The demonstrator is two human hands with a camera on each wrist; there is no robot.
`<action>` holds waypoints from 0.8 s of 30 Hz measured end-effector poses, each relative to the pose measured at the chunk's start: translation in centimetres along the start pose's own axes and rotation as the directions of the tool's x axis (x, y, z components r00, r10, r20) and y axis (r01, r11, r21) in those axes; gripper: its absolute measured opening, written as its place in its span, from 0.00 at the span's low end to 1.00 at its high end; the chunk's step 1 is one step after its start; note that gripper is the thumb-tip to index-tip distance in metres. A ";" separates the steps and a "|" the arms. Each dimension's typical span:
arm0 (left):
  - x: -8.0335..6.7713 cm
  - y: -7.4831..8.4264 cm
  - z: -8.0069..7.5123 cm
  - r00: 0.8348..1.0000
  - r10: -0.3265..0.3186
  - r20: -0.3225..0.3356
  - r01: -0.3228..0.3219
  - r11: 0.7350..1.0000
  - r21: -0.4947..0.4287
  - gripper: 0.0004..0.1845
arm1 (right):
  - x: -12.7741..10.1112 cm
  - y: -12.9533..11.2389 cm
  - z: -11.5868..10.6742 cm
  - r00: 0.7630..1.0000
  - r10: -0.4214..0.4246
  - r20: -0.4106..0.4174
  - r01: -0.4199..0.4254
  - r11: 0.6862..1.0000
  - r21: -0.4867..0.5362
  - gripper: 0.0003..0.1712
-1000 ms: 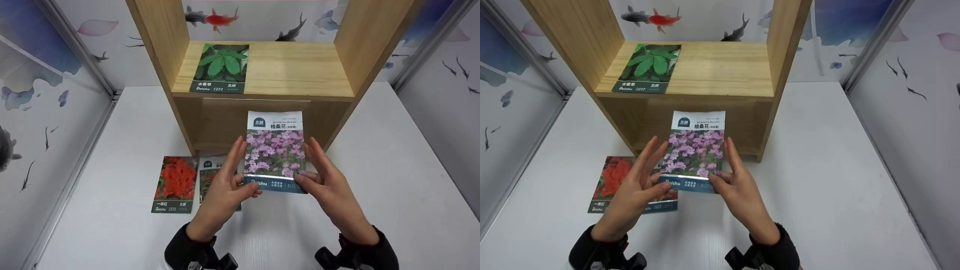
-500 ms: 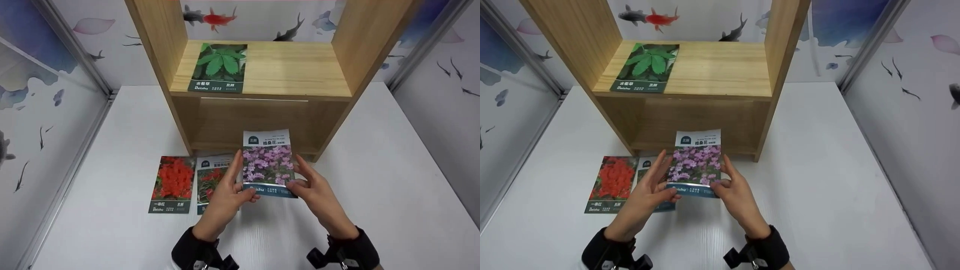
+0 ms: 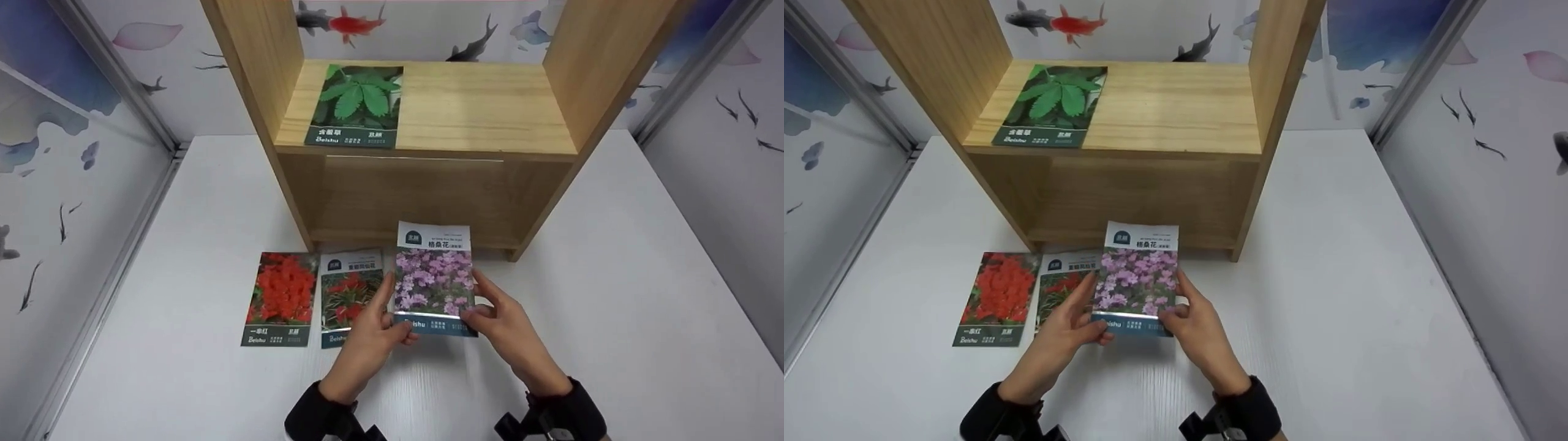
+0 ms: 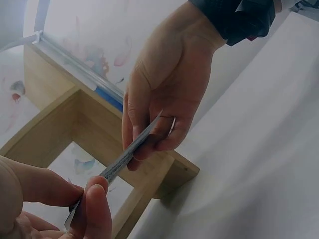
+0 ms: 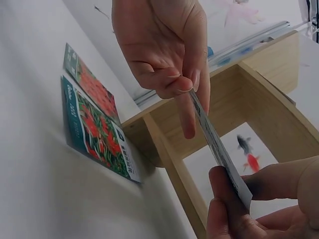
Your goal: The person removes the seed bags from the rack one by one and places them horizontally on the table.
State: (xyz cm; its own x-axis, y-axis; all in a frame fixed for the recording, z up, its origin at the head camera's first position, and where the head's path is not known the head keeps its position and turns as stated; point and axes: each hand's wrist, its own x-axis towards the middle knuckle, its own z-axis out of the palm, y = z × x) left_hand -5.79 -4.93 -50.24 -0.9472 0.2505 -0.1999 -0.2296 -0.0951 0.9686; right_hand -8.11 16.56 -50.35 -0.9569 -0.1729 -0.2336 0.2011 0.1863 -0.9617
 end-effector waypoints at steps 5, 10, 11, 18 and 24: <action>0.1 -1.1 -0.3 0.999 -0.035 0.025 0.036 0.999 -0.024 0.43 | 0.0 1.1 0.4 0.999 0.011 -0.033 -0.012 0.999 -0.045 0.40; 0.3 -2.0 -0.5 0.996 -0.083 0.034 0.083 0.997 0.001 0.43 | 0.0 2.1 0.8 0.998 0.022 -0.063 -0.027 0.996 -0.084 0.42; 0.3 -2.1 -0.5 0.995 -0.091 0.032 0.091 0.996 0.003 0.43 | 0.1 2.3 0.9 0.997 0.025 -0.066 -0.031 0.996 -0.089 0.42; 0.6 -3.1 -0.5 0.996 -0.087 -0.009 0.088 0.993 0.076 0.41 | 0.3 3.1 1.4 0.997 -0.002 -0.082 -0.011 0.989 -0.151 0.42; 1.0 -3.8 -0.7 0.998 -0.059 -0.031 0.065 0.966 0.252 0.41 | 0.7 3.8 1.8 0.995 -0.007 -0.096 -0.014 0.976 -0.219 0.42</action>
State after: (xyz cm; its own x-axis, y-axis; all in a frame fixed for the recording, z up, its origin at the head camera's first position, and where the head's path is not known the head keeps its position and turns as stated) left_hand -5.99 -4.98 -54.24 -0.9385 0.2253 -0.2617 -0.2273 0.1673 0.9593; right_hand -7.64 15.41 -54.40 -0.9740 -0.0804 -0.2117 0.1637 0.3961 -0.9035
